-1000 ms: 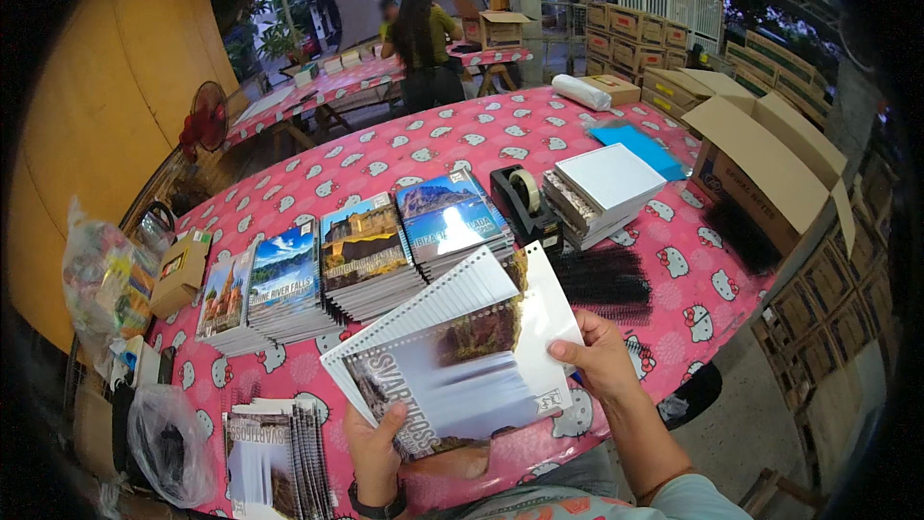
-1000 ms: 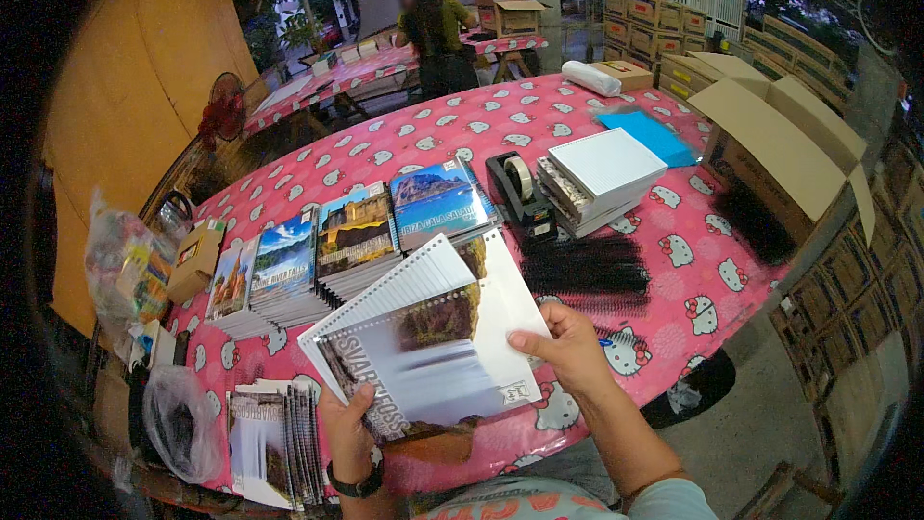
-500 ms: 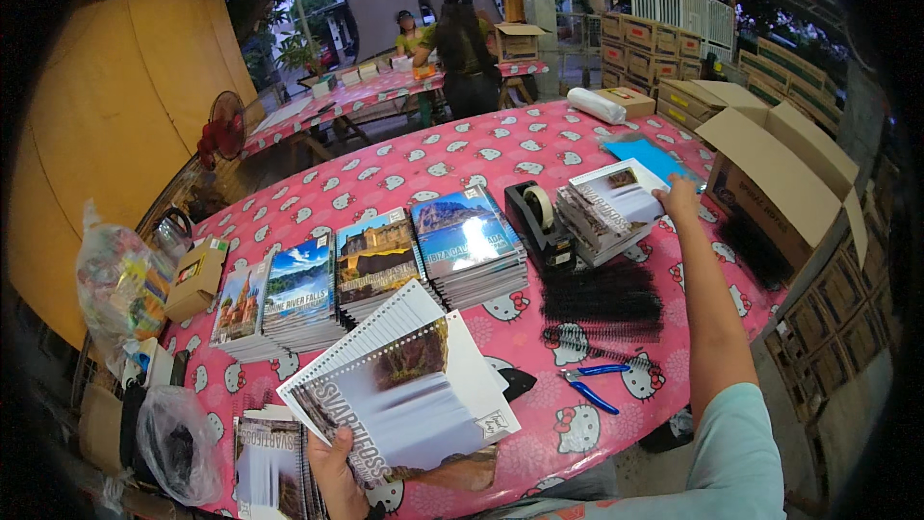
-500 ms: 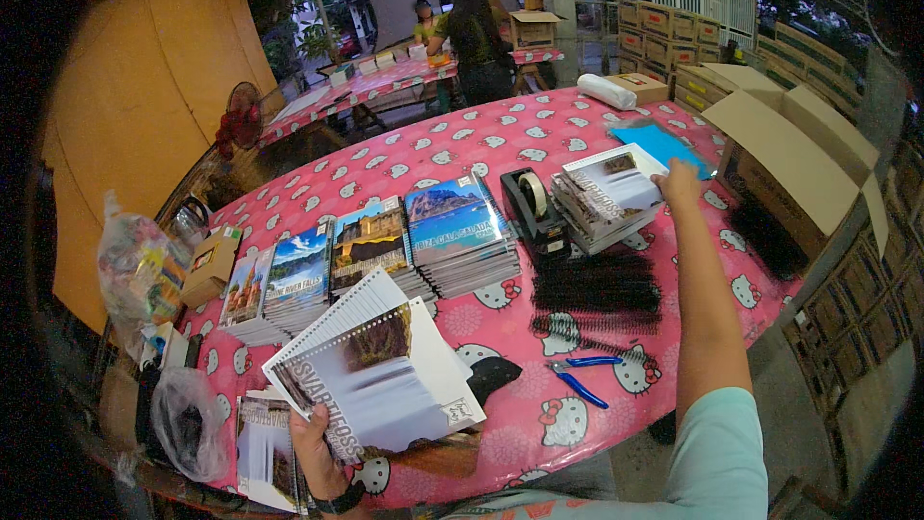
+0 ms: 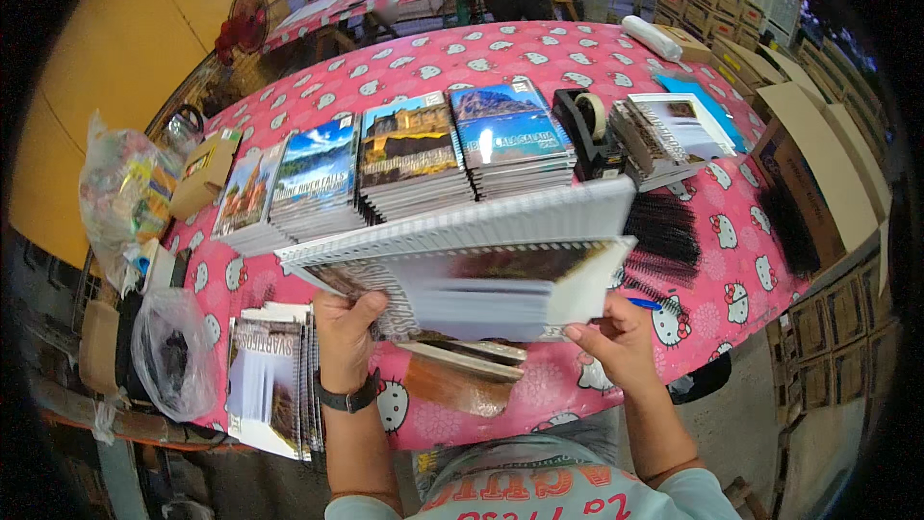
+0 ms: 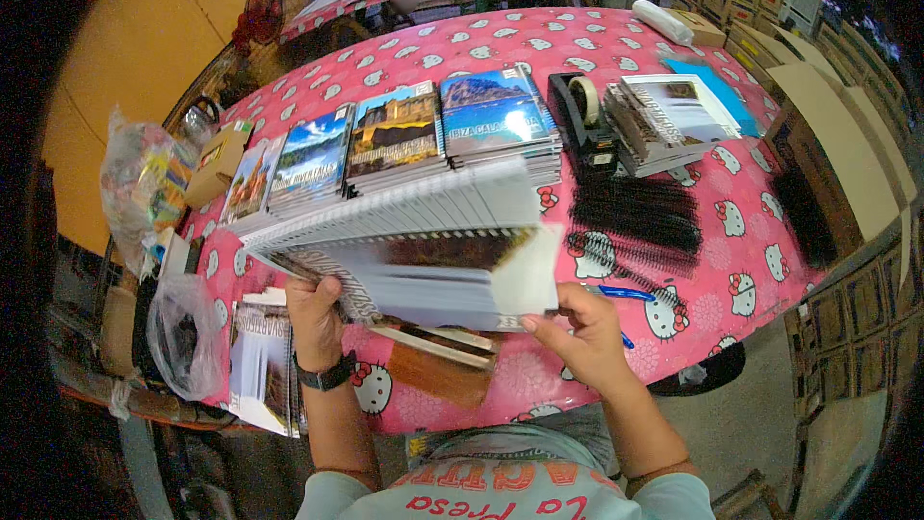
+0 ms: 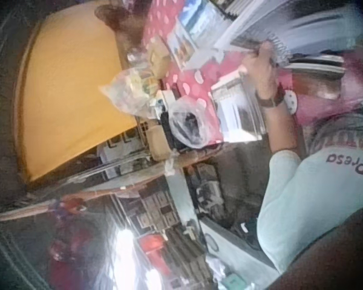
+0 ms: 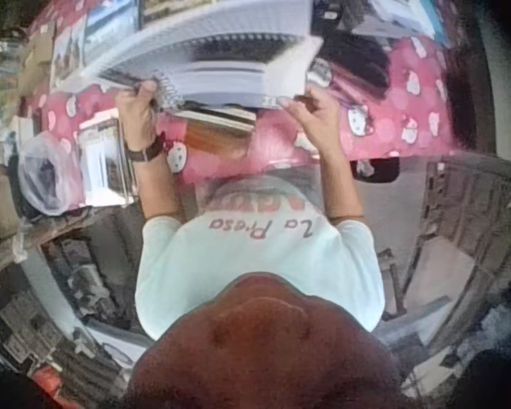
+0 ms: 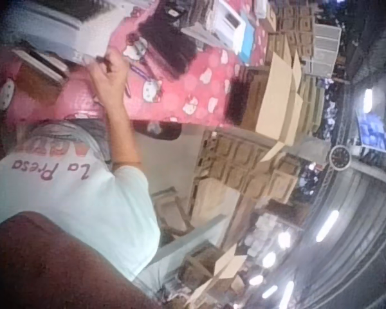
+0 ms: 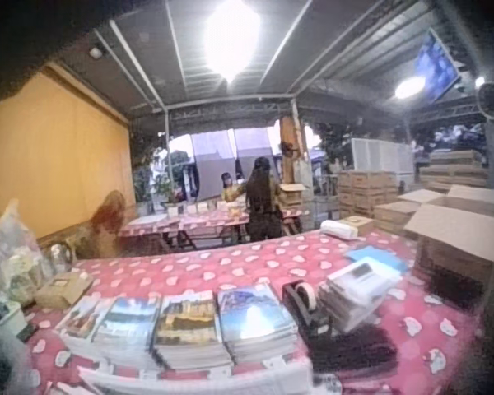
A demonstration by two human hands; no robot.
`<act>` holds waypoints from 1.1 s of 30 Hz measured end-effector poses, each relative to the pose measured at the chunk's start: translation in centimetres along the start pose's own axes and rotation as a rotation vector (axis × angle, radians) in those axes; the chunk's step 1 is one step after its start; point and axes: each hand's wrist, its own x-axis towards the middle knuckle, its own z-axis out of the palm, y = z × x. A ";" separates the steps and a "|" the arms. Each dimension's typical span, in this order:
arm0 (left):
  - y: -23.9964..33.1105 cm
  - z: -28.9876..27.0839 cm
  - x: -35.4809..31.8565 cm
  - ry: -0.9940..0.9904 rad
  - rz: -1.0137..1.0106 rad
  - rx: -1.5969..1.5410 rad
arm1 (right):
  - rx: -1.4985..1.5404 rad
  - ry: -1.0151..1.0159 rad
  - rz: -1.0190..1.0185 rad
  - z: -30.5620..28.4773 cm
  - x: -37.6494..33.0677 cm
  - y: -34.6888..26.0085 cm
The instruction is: The person binds notebooks by manually threading plastic spiral coils into the pre-punched holes of stacked pages and covers, using a pair of pliers to cut and crimp the ends of the wire.
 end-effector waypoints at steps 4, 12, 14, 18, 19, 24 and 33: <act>0.5 -1.0 -0.2 -0.128 -0.047 0.026 | -0.368 -0.019 -0.320 0.3 -1.4 -0.1; 1.5 -1.8 1.5 -0.530 -0.100 -0.033 | -0.703 -0.147 -0.578 1.3 -2.4 1.7; 1.4 -2.0 1.5 -0.510 -0.154 0.059 | -0.676 -0.083 -0.506 1.8 -2.5 2.0; -3.4 -7.8 -1.5 -0.450 0.066 -0.192 | -0.560 -0.014 -0.529 3.7 -2.7 2.4; -3.4 -7.1 -2.2 -0.357 0.155 -0.091 | -0.547 -0.021 -0.563 3.7 -2.8 2.7; -0.7 -5.3 -2.8 -0.197 -0.048 -0.069 | -0.570 -0.023 -0.642 4.0 -2.0 2.5; -0.3 -2.9 -3.5 0.009 -0.179 0.086 | -0.474 -0.040 -0.499 2.7 -2.2 3.3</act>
